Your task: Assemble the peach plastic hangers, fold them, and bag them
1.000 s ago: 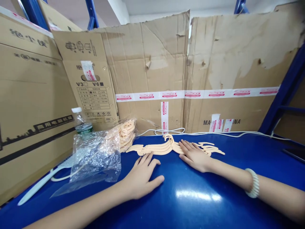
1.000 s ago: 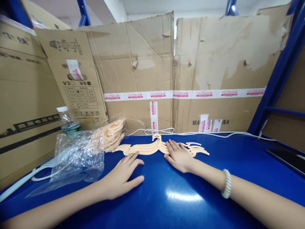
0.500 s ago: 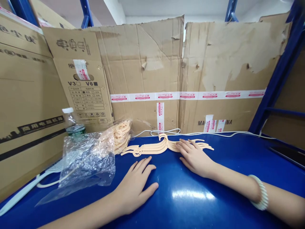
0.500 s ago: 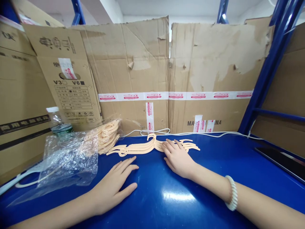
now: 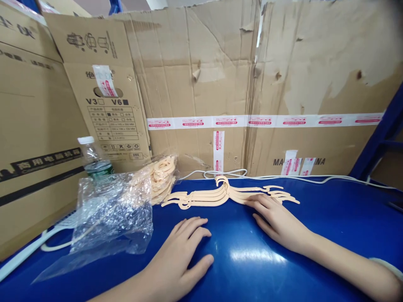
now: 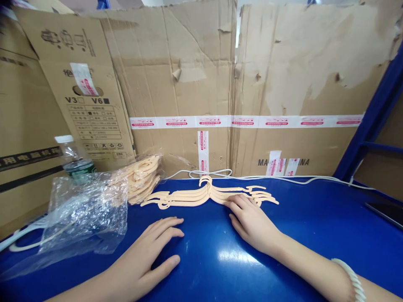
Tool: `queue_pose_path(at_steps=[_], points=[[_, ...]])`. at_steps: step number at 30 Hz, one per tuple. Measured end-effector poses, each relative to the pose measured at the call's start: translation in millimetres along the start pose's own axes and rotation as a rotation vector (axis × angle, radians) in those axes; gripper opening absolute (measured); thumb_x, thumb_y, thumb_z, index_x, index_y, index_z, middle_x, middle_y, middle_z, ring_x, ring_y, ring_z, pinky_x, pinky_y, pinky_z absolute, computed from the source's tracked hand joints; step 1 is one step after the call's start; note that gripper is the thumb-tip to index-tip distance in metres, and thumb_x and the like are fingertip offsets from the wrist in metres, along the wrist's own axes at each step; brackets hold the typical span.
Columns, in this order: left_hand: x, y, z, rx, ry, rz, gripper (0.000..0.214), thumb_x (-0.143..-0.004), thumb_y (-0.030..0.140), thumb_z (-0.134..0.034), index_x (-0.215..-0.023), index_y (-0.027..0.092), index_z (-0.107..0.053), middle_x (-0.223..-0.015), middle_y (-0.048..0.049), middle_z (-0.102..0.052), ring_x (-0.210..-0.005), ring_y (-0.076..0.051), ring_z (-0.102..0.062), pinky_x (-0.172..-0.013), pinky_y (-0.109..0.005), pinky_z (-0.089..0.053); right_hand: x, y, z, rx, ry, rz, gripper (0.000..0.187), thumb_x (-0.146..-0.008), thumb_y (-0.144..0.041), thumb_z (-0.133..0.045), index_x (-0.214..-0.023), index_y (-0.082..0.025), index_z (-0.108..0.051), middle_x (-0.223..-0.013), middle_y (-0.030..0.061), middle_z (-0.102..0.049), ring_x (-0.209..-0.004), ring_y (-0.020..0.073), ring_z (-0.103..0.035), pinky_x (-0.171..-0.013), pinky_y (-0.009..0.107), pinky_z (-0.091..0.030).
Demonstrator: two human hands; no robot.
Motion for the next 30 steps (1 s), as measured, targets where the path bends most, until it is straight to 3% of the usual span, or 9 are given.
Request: queue_pose_path(at_steps=[9,17,24,30], points=[[0,-1,-1.2,0.020,0.004,0.004,0.028,-0.092,0.035,-0.053,-0.120,0.030,-0.054,-0.143,-0.0054,-0.050,-0.135,-0.031,-0.041,-0.110,-0.060,-0.035,3,-1,-3,0.042,-0.042,0.042,0.033,-0.095,-0.015,-0.037,-0.117,-0.013,-0.061,-0.121,0.0184,-0.058,-0.113,0.0288,-0.055,-0.094,0.049,-0.048],[1,2,1.2,0.034,0.058,0.025,0.027,-0.090,0.032,-0.056,-0.116,0.029,-0.057,-0.141,-0.0061,-0.051,-0.132,-0.029,-0.044,-0.111,-0.057,-0.034,6,-3,1,0.096,-0.122,0.059,0.042,-0.095,-0.019,-0.038,-0.133,-0.018,-0.056,-0.131,0.0169,-0.057,-0.120,0.0301,-0.054,-0.099,0.051,-0.047],[-1,0,0.4,0.024,-0.011,-0.001,0.029,-0.092,0.034,-0.053,-0.120,0.028,-0.054,-0.144,-0.0082,-0.047,-0.134,-0.031,-0.041,-0.110,-0.058,-0.034,13,1,-1,0.132,-0.260,0.034,0.048,-0.097,-0.022,-0.034,-0.143,-0.014,-0.046,-0.150,0.0163,-0.041,-0.137,0.0319,-0.040,-0.106,0.053,-0.043],[1,0,-0.1,0.023,0.020,0.007,0.027,-0.091,0.031,-0.055,-0.118,0.028,-0.055,-0.144,-0.0083,-0.047,-0.132,-0.031,-0.043,-0.109,-0.059,-0.035,15,0,0,0.098,-0.254,0.033,0.049,-0.097,-0.021,-0.036,-0.145,-0.014,-0.044,-0.152,0.0159,-0.037,-0.139,0.0310,-0.037,-0.108,0.051,-0.043]])
Point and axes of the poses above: each hand's wrist, its own x-axis away from the middle knuckle, its own z-axis out of the back of the hand, y = z × x, the point moved 5 cm from there along -x, towards the middle knuckle
